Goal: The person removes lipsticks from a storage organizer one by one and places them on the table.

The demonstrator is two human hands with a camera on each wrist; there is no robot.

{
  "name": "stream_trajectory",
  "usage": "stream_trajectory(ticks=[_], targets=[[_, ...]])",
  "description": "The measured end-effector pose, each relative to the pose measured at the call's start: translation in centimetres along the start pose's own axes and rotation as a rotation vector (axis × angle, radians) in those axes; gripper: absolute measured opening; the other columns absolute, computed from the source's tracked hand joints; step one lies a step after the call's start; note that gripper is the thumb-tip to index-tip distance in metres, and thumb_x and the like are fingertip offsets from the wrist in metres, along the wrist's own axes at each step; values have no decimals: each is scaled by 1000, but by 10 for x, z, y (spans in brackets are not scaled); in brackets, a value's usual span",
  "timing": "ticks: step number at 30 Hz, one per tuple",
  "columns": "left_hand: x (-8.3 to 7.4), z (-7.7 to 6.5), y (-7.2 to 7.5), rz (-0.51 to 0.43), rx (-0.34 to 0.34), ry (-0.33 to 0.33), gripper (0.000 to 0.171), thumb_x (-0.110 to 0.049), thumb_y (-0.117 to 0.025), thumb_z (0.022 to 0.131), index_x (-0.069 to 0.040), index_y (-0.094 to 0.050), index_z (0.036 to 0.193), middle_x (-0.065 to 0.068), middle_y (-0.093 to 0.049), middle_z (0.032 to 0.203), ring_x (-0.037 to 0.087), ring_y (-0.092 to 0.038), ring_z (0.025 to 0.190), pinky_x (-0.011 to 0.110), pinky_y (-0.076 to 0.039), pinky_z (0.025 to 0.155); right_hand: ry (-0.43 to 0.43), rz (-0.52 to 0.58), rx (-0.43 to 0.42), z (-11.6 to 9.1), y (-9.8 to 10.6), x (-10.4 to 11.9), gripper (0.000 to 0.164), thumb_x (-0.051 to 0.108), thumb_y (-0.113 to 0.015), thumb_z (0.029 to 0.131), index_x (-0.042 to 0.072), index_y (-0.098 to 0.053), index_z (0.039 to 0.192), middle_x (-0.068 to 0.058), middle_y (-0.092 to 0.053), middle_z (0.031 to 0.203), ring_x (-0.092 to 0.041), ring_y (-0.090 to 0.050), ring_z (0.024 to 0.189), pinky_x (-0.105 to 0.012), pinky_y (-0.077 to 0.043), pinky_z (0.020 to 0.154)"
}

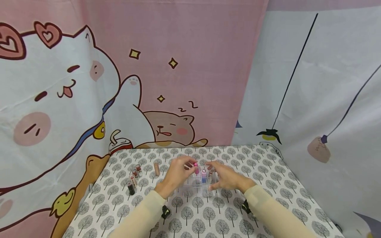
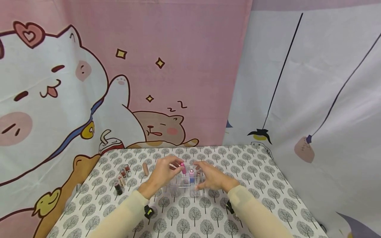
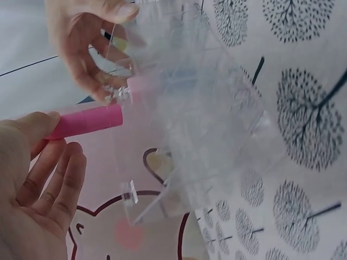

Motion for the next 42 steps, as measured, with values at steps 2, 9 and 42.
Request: stream_trajectory(ticks=[2, 9, 42], targets=[[-1, 0, 6, 0, -11, -13, 23, -8, -91, 102, -5, -85, 124, 10, -87, 116, 24, -86, 99, 33, -76, 88, 0, 3, 0, 0, 0, 0, 111, 38, -105, 86, 18, -44, 177, -11, -67, 162, -36, -69, 145, -71, -57, 126], [1, -3, 30, 37, -20, -31, 19, -9, -91, 102, -9, -86, 120, 6, -87, 115, 22, -87, 98, 31, -76, 87, 4, 2, 8, 0, 0, 0, 112, 38, -105, 86, 18, -43, 177, -12, -67, 162, -36, -69, 146, -71, -57, 127], [63, -27, 131, 122, -5, 9, 19, -6, -94, 98, -5, -86, 115, 5, -86, 110, 17, -85, 92, 22, -74, 84, -33, 6, 35, -2, 0, 0, 116, 42, -104, 85, 20, -40, 179, -9, -65, 165, -37, -69, 146, -72, -57, 127]])
Point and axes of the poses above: each hand's wrist, its own z-axis towards the middle knuckle, its own y-axis out of the back of the hand, x = y × z, the point moved 2 cm from there along z, towards the middle knuckle
